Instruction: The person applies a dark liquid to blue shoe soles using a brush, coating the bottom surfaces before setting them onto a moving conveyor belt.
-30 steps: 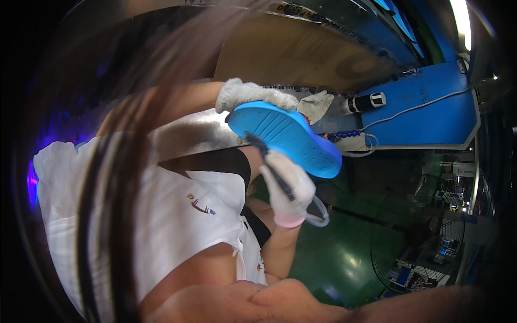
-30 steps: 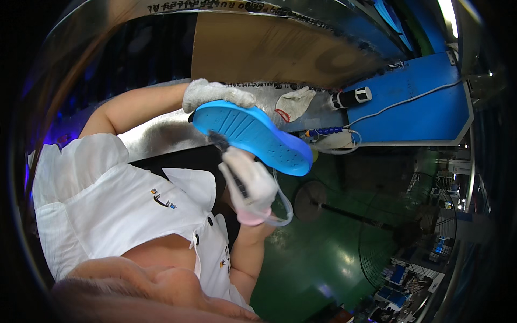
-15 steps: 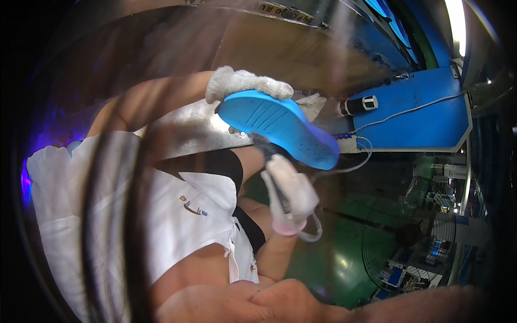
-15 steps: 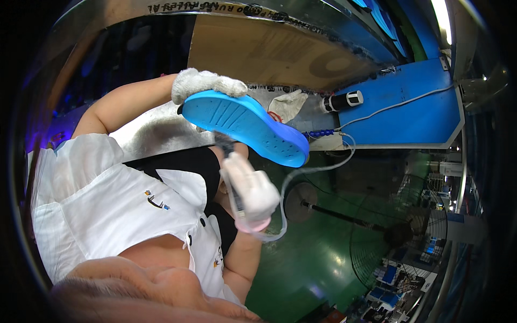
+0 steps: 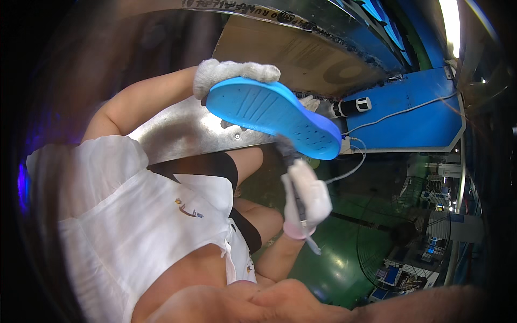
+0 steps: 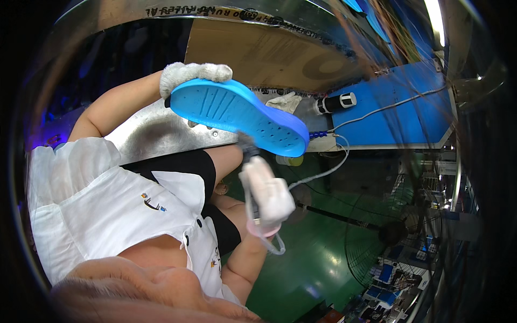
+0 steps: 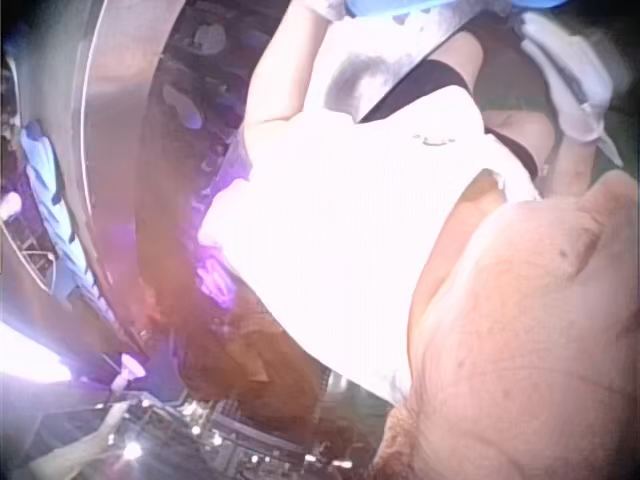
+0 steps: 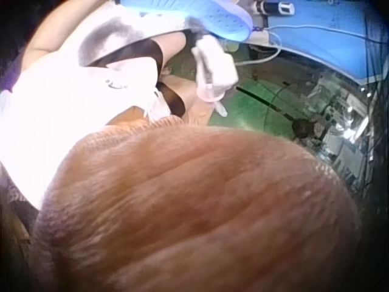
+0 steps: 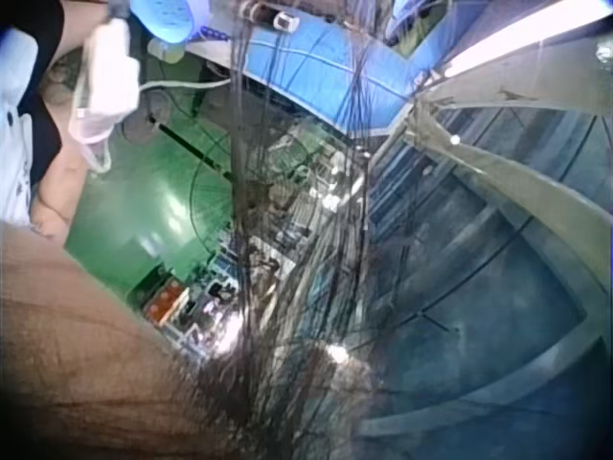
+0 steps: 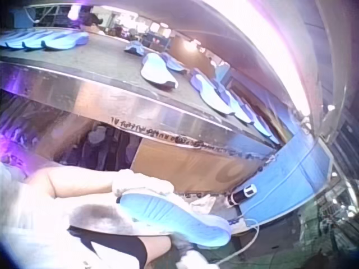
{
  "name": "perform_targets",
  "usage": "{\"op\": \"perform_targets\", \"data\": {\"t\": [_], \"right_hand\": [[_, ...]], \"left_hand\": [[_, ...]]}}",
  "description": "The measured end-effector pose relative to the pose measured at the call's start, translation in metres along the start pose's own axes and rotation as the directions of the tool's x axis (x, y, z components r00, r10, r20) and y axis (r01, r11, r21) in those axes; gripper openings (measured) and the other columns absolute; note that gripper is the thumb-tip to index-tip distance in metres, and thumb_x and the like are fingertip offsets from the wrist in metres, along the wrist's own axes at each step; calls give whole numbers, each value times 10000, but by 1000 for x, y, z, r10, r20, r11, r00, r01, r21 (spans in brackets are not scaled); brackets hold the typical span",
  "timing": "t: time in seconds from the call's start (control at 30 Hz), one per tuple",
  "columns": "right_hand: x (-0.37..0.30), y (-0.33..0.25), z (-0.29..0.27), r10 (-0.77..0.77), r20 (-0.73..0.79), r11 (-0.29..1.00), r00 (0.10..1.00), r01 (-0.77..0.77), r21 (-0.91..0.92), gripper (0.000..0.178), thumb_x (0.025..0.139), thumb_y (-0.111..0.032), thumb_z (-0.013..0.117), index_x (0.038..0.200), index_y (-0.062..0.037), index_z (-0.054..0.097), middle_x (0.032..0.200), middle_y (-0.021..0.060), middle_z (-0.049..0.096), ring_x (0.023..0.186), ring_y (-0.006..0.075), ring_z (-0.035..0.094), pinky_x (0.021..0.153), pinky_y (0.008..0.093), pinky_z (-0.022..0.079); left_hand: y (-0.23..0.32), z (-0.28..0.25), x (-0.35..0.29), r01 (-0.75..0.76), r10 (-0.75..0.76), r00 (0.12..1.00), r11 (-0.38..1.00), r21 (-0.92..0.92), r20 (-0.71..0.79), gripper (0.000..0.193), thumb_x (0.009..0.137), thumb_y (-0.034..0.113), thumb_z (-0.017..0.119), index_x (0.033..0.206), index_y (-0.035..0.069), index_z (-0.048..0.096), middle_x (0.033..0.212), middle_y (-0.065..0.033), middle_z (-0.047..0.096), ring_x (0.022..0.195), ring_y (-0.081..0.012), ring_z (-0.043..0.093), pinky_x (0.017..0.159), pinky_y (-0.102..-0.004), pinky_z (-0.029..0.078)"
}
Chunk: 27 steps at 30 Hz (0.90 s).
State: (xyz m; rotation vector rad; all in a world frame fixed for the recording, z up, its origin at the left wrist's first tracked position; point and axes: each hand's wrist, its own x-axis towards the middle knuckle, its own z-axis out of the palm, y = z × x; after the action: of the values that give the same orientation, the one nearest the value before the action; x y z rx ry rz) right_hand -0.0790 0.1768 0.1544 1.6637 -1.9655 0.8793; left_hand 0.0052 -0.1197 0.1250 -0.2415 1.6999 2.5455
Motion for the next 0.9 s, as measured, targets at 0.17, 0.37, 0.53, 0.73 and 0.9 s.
{"op": "perform_targets", "data": {"t": [0.17, 0.37, 0.53, 0.73, 0.9], "right_hand": [[6, -3, 3, 132, 52, 942, 990, -142, 303, 300, 670, 29, 814, 952, -42, 738, 981, 115, 761, 719, 224, 665, 677, 324, 511], [9, -16, 65, 73, -364, 997, 928, -82, -11, 285, 729, 27, 813, 990, -42, 722, 917, 107, 708, 766, 274, 633, 743, 405, 496], [2, -36, 48, 204, -237, 853, 950, -54, 518, 235, 772, -49, 813, 976, -15, 704, 941, 159, 730, 763, 276, 672, 708, 346, 533], [-4, -33, 60, 419, -319, 682, 850, -63, 729, 186, 836, -25, 713, 995, 39, 642, 938, 200, 723, 786, 285, 677, 735, 355, 547], [-9, -33, 69, 355, -242, 683, 903, -73, 726, 260, 762, 89, 662, 1018, 48, 638, 933, 197, 703, 819, 275, 685, 748, 352, 566]], "left_hand": [[-16, 15, 1, -20, 14, 999, 983, -184, -34, 661, 938, 663, 493, 1159, 60, 650, 905, -197, 683, 667, -265, 670, 562, -373, 577], [-61, 71, 4, -247, 154, 967, 777, -580, -205, 715, 923, 726, 497, 1215, 80, 589, 1108, -114, 652, 902, -211, 671, 790, -347, 571], [-35, 59, -31, -437, 406, 896, 726, -531, -182, 1022, 784, 820, 584, 1438, 45, 459, 1220, -221, 643, 951, -294, 704, 820, -433, 610], [79, 24, -90, -844, 789, 536, 493, -211, -301, 1023, 824, 885, 401, 1310, -9, 514, 1102, -189, 678, 837, -231, 723, 606, -307, 578], [114, 28, -108, -759, 664, 621, 642, -109, -417, 881, 890, 760, 498, 1321, -7, 525, 1102, -167, 689, 739, -175, 713, 507, -210, 528]]}}
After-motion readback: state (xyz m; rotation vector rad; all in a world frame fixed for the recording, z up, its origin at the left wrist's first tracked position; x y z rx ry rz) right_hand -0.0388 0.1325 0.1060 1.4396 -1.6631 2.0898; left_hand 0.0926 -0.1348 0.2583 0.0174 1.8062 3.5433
